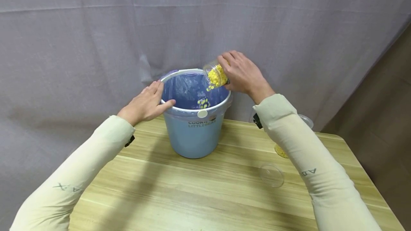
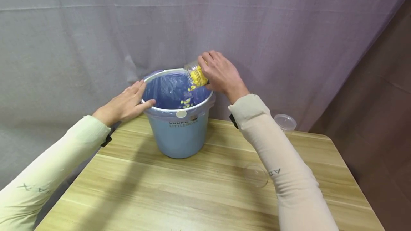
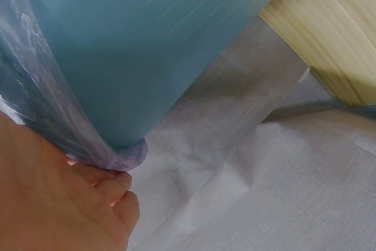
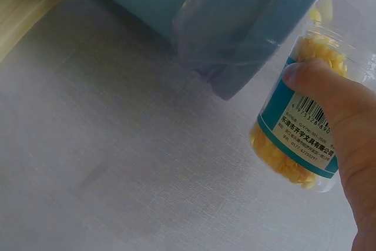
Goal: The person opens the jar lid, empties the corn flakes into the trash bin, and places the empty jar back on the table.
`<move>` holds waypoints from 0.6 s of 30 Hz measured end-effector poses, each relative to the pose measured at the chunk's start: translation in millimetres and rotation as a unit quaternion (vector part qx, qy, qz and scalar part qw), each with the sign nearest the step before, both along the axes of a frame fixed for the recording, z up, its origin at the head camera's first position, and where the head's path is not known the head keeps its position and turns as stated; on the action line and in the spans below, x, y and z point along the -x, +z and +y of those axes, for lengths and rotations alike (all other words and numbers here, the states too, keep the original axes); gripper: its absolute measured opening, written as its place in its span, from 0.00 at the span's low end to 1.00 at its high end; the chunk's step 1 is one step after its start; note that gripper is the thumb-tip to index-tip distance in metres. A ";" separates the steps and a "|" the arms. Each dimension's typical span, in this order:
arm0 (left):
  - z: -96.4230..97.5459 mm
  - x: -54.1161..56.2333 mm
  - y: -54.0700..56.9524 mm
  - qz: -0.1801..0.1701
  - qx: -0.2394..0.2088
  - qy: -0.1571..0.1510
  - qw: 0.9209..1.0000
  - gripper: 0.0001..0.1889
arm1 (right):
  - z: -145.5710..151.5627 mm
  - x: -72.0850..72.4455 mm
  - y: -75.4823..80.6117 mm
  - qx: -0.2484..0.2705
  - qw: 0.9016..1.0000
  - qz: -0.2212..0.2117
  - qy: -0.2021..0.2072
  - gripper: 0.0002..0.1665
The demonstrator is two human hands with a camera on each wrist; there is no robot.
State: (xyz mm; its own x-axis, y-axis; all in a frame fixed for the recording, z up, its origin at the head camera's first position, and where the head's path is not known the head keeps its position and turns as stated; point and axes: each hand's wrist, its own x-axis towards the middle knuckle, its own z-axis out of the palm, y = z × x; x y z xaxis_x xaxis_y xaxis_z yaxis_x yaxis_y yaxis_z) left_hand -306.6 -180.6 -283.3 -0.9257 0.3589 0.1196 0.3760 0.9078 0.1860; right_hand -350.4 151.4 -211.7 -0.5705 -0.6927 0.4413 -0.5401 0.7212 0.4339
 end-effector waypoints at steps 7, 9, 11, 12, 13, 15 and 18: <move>0.3 -0.4 0.1 -0.002 0.000 0.001 1.000 0.51 | -0.2 -0.3 0.0 -0.007 1.000 0.009 -0.004 0.56; 0.4 -0.5 0.0 -0.001 0.000 0.002 1.000 0.51 | -0.3 -0.1 0.4 -0.011 1.000 0.012 -0.002 0.57; 0.6 -0.7 0.1 -0.001 0.000 0.002 1.000 0.51 | -0.1 0.1 0.7 -0.014 1.000 0.016 0.000 0.57; 0.8 -0.8 0.1 -0.002 -0.001 0.003 1.000 0.51 | 0.1 0.0 0.9 -0.017 1.000 0.019 0.002 0.57; 1.1 -0.9 0.1 -0.002 -0.001 0.002 1.000 0.51 | 0.3 -0.1 1.0 -0.019 1.000 0.022 0.002 0.58; 1.3 -0.6 0.0 -0.002 0.000 0.002 1.000 0.51 | 0.6 0.0 1.2 -0.022 0.999 0.026 0.007 0.58; 2.0 -0.4 -0.1 0.000 0.001 0.002 1.000 0.51 | 1.5 -0.1 1.8 -0.025 0.999 0.032 0.013 0.58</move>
State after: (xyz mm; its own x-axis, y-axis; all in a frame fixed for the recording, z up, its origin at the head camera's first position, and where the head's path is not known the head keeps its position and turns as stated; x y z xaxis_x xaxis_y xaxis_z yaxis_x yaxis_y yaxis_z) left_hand -306.2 -178.6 -283.4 -0.9271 0.3557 0.1183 0.3725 0.9094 0.1852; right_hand -350.3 152.8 -209.9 -0.5237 -0.7294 0.4401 -0.5291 0.6834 0.5030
